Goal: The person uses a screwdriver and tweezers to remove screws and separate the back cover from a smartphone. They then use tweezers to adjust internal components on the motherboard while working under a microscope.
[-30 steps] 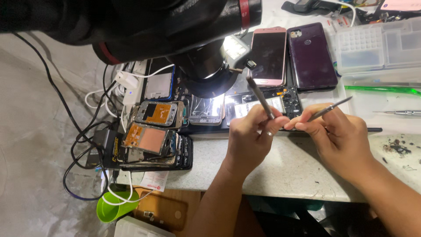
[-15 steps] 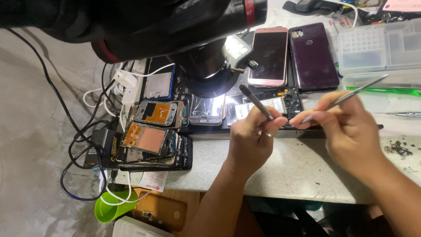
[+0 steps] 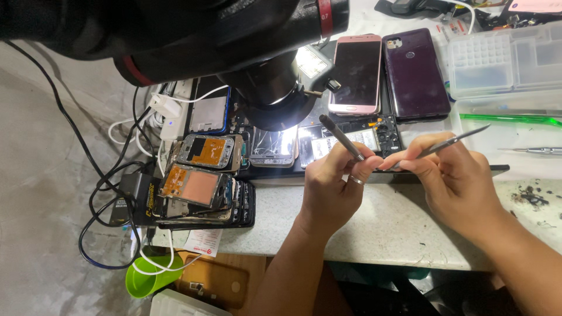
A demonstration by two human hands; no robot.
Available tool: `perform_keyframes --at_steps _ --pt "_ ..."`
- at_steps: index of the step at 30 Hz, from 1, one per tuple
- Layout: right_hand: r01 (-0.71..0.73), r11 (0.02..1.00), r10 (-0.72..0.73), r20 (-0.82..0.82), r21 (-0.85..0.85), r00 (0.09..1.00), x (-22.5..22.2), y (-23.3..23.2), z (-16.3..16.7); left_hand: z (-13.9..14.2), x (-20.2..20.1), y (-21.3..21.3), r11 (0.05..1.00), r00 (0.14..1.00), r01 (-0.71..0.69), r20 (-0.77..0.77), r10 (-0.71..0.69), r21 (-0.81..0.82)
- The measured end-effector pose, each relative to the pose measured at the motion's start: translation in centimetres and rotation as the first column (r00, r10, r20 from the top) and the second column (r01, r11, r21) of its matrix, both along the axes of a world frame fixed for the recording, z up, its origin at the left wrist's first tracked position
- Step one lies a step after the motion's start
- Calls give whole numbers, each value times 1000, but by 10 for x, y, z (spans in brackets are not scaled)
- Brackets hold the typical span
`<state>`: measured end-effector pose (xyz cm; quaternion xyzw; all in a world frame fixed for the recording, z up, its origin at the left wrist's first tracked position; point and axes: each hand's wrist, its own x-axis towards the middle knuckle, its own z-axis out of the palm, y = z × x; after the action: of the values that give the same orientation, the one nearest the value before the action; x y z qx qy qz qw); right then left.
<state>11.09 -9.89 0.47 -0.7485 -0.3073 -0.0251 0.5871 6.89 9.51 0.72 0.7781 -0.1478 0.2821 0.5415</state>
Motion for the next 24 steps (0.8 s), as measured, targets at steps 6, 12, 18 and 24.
perform_keyframes --at_steps 6,12,18,24 --pt "142 972 -85 288 -186 954 -4 1 5 4 -5 -1 996 997 68 29 -66 -65" --pt "148 979 -89 355 -140 930 -9 7 9 4 -5 -2 1000 1000 11 8 -11 -4" --pt "276 924 -224 208 -266 952 -8 7 9 2 -6 -3 1000 1000 18 25 -18 1" --pt "169 974 -131 238 -148 963 -8 7 10 0 -5 -3 1000 998 -16 57 15 17"
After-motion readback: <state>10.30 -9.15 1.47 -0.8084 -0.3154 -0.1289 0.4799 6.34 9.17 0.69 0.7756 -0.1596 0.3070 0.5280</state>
